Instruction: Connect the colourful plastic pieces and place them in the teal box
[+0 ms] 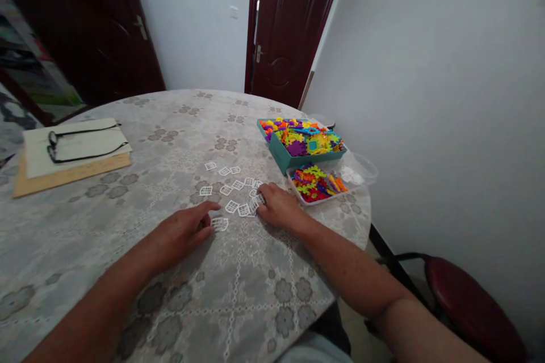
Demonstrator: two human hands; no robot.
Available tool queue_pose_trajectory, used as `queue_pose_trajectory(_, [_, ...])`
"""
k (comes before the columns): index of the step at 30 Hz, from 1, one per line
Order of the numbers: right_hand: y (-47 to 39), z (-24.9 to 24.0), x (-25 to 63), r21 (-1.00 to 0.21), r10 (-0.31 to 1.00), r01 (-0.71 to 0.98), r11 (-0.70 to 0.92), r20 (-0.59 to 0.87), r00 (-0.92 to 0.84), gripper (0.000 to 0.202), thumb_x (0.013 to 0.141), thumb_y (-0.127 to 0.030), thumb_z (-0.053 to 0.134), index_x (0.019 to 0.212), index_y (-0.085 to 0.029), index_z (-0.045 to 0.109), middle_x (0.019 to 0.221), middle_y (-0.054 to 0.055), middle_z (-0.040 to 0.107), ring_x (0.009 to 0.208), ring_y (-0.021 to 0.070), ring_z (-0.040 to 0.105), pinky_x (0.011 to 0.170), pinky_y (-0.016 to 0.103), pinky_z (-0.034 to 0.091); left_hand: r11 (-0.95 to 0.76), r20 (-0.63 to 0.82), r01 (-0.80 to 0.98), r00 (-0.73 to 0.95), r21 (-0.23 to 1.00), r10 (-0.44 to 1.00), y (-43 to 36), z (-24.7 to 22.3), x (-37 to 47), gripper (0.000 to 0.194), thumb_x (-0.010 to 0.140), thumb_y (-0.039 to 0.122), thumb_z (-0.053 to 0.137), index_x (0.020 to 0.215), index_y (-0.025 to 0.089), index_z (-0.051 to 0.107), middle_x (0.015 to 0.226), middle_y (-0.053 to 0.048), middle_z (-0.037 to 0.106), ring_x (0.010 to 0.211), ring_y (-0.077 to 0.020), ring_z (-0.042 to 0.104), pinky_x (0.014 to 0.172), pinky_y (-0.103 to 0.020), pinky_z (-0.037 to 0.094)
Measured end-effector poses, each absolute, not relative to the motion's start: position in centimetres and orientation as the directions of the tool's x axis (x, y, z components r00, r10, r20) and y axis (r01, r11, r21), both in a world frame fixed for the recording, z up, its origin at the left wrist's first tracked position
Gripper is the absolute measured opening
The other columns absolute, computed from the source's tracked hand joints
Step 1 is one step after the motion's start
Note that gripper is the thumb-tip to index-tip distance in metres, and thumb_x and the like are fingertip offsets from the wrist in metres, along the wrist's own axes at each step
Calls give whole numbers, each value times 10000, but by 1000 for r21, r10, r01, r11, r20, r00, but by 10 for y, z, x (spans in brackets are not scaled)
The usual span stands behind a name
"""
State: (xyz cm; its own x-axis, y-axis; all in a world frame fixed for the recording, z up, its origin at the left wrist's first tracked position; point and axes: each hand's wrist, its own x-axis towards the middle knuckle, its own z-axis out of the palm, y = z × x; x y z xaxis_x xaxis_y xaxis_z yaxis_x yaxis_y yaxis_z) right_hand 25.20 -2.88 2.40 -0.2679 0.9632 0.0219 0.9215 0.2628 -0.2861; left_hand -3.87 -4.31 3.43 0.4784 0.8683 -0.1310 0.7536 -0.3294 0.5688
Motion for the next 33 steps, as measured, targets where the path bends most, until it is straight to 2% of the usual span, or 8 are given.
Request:
queue_pose_trajectory(3, [-26, 23, 254, -331, 962, 906, 265, 36, -269, 288, 976, -325, 622, 1235, -198, 627, 1238, 119, 682, 1051, 234, 646, 866, 325, 462, -396, -44, 762, 484, 513, 874, -41, 19, -37, 462, 918, 462, 534, 1321, 257, 629, 1120, -93, 710, 1015, -291, 670, 947, -418, 509])
queue_pose_trajectory(5, [-24, 21, 256, -374, 959, 885, 276, 54, -277, 267, 966, -325, 646, 1201, -200, 629, 1200, 101, 687, 1015, 218, 635, 848, 313, 451, -408, -40, 772, 486, 488, 873, -40, 14, -37, 411, 914, 451, 544, 1258, 256, 656, 1188, -107, 696, 1078, -303, 658, 995, -434, 503])
queue_pose_trajectory(10, [-22, 18, 260, -446, 951, 842, 303, 82, -299, 272, 959, -338, 699, 1187, -210, 625, 1106, 64, 700, 944, 199, 619, 822, 299, 425, -387, -74, 801, 468, 457, 881, -40, 13, -35, 343, 929, 400, 536, 1216, 245, 644, 1215, -111, 686, 1103, -292, 646, 995, -423, 494])
queue_pose_trajectory(16, [-24, 19, 259, -498, 943, 806, 320, 80, -324, 277, 933, -252, 707, 1194, -219, 619, 1034, 39, 709, 872, 182, 616, 773, 280, 407, -360, -89, 833, 433, 421, 897, -44, 22, -27, 224, 902, 355, 551, 1077, 235, 622, 1134, -109, 678, 1054, -293, 632, 903, -400, 479])
queue_pose_trajectory(22, [-22, 19, 263, -560, 946, 770, 306, 87, -313, 169, 966, -196, 629, 1133, -219, 641, 936, 10, 703, 858, 170, 630, 783, 274, 430, -330, -120, 826, 425, 458, 897, -49, 35, -18, 178, 867, 307, 541, 1030, 235, 543, 1063, -90, 688, 968, -266, 632, 811, -355, 441])
queue_pose_trajectory(28, [-23, 22, 261, -672, 954, 678, 297, 187, -232, 223, 1003, -229, 584, 1213, -218, 655, 1016, 12, 720, 873, 152, 644, 802, 262, 463, -330, -136, 814, 439, 478, 888, -46, 31, -19, 122, 907, 311, 498, 1001, 242, 531, 988, -64, 699, 893, -251, 636, 760, -340, 409])
queue_pose_trajectory(31, [-27, 22, 256, -668, 929, 666, 333, 113, -352, 248, 1005, -236, 601, 1242, -225, 674, 1009, 10, 722, 865, 151, 641, 810, 264, 468, -331, -129, 813, 439, 480, 889, -44, 28, -21, 132, 919, 347, 498, 994, 247, 543, 967, -54, 703, 884, -246, 640, 755, -335, 410])
queue_pose_trajectory(33, [-30, 22, 252, -605, 902, 702, 374, 64, -426, 223, 987, -227, 638, 1200, -210, 700, 998, 25, 717, 916, 170, 641, 860, 283, 466, -328, -122, 817, 430, 475, 894, -43, 29, -21, 159, 929, 385, 492, 970, 246, 559, 951, -56, 701, 879, -250, 639, 754, -340, 414])
